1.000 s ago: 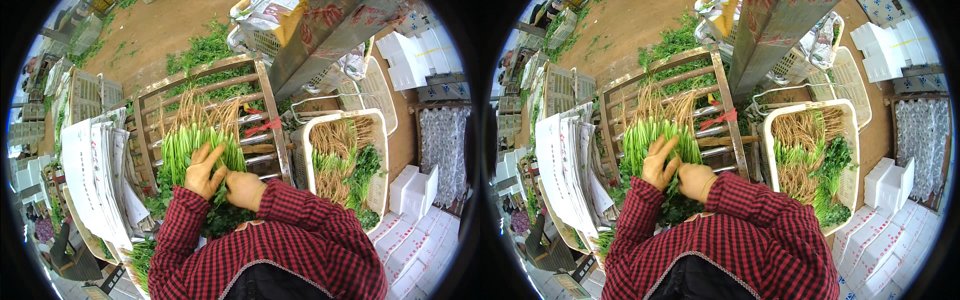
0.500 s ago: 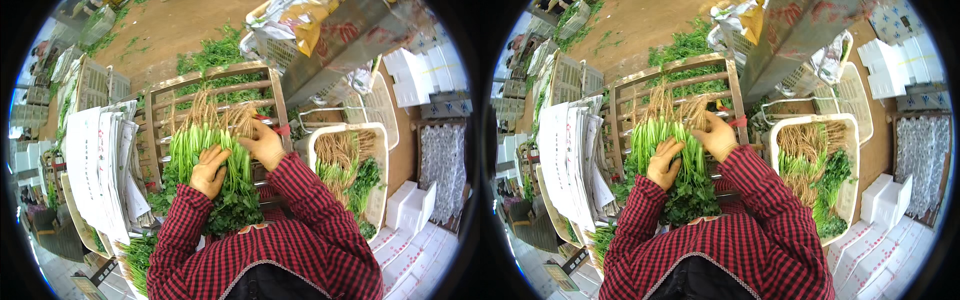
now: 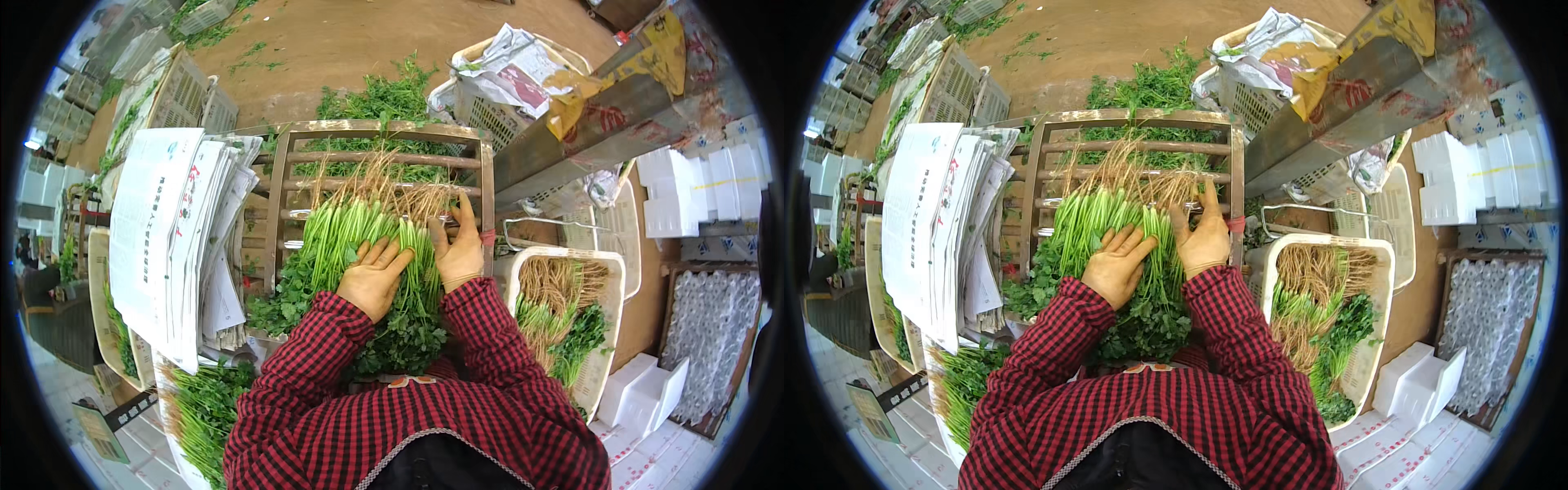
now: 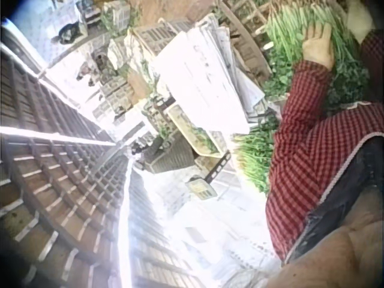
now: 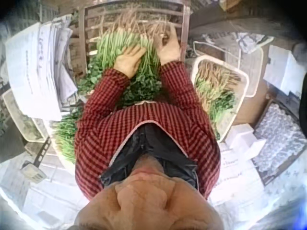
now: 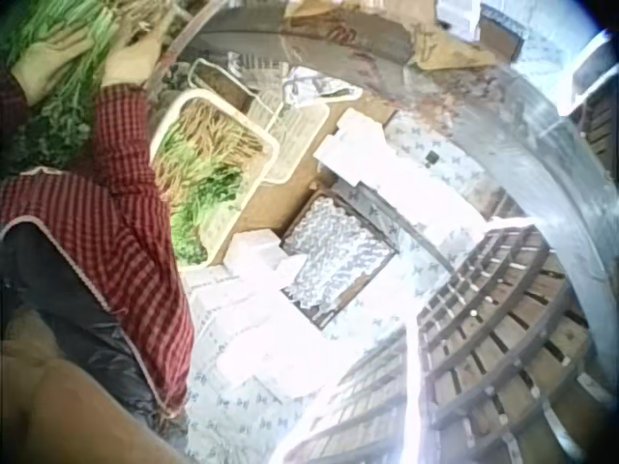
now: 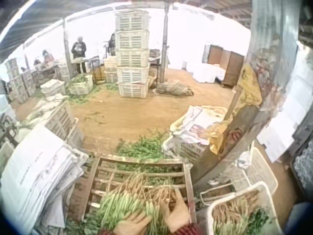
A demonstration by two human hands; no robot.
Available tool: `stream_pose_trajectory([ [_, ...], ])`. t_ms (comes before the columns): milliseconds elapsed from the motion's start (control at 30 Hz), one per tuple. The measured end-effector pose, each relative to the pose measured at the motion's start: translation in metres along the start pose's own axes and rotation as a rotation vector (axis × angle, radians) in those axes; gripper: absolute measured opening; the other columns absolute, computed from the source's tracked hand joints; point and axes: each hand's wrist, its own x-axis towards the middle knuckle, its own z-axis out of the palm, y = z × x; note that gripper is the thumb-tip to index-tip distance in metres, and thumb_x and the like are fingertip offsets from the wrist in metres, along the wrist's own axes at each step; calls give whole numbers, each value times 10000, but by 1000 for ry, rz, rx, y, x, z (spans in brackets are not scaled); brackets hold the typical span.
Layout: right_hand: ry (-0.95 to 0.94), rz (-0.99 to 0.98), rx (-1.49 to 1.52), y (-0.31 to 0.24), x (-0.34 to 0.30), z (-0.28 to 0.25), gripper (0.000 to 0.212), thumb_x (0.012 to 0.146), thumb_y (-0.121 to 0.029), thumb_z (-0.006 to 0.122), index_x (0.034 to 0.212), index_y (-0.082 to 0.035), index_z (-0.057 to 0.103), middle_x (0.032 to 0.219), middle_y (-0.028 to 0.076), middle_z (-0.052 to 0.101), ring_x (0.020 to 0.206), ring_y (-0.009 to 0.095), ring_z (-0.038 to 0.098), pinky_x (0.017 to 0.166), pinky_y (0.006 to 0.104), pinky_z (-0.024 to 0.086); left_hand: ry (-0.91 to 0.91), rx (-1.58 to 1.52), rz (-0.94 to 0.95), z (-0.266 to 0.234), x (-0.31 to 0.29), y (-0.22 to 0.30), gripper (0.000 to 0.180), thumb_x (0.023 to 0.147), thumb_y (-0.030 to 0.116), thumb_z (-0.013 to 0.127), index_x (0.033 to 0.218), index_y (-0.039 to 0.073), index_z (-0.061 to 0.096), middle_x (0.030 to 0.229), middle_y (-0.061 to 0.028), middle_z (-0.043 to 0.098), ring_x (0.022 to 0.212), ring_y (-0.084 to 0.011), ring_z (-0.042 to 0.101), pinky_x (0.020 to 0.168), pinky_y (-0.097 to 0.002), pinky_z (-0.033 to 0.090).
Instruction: The person gathers bunches of cilantro from a large plastic crate, aligns them by the stems, and places the bundled bunches onto a stack on top of a newspaper-covered surface.
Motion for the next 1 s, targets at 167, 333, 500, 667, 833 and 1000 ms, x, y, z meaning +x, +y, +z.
stream_pose_trajectory([
  [167,-307,289,38,-62,24,33,1034,926,-405,756,1663,-130,85,1632,249,345,1423,411,468,1102,413,463,19,-101,-42,0,-2,-6,576,911,85,667,1467,68,514,1521,-222,499,1434,-408,450,1212,-537,340],
  [333,-196,51,36,-13,26,32,933,987,-521,646,1662,-152,118,1618,229,374,1423,403,466,1092,440,474,159,-339,-14,-43,-7,-4,477,936,103,665,1405,87,580,1391,-174,628,1350,-425,532,1185,-564,354],
  [500,62,-198,-496,-60,-7,9,812,972,-473,658,1632,-183,283,1551,240,466,1007,355,718,856,458,582,215,-45,-250,-24,-30,-43,574,930,246,719,1448,94,522,1515,-141,513,1441,-419,414,1224,-567,275],
  [667,-171,-238,-237,-98,4,26,391,896,-400,735,1156,-110,766,937,136,760,922,350,720,811,454,562,234,-58,-261,-13,-29,-41,627,903,271,750,1455,90,515,1535,-144,490,1446,-416,407,1224,-566,278],
  [833,-439,-4,-469,-97,26,42,440,905,-468,714,1202,-145,750,1077,113,771,1007,297,735,893,412,579,290,-125,-231,-11,-26,-40,663,860,222,781,1445,63,514,1512,-186,501,1448,-428,408,1218,-579,285],
  [1000,-537,-40,-517,-105,38,48,455,901,-481,712,1198,-140,756,1109,124,763,1011,300,732,894,407,577,277,-99,-256,-8,-32,-46,717,903,283,766,1508,59,451,1547,-189,466,1475,-393,382,1243,-549,258],
])
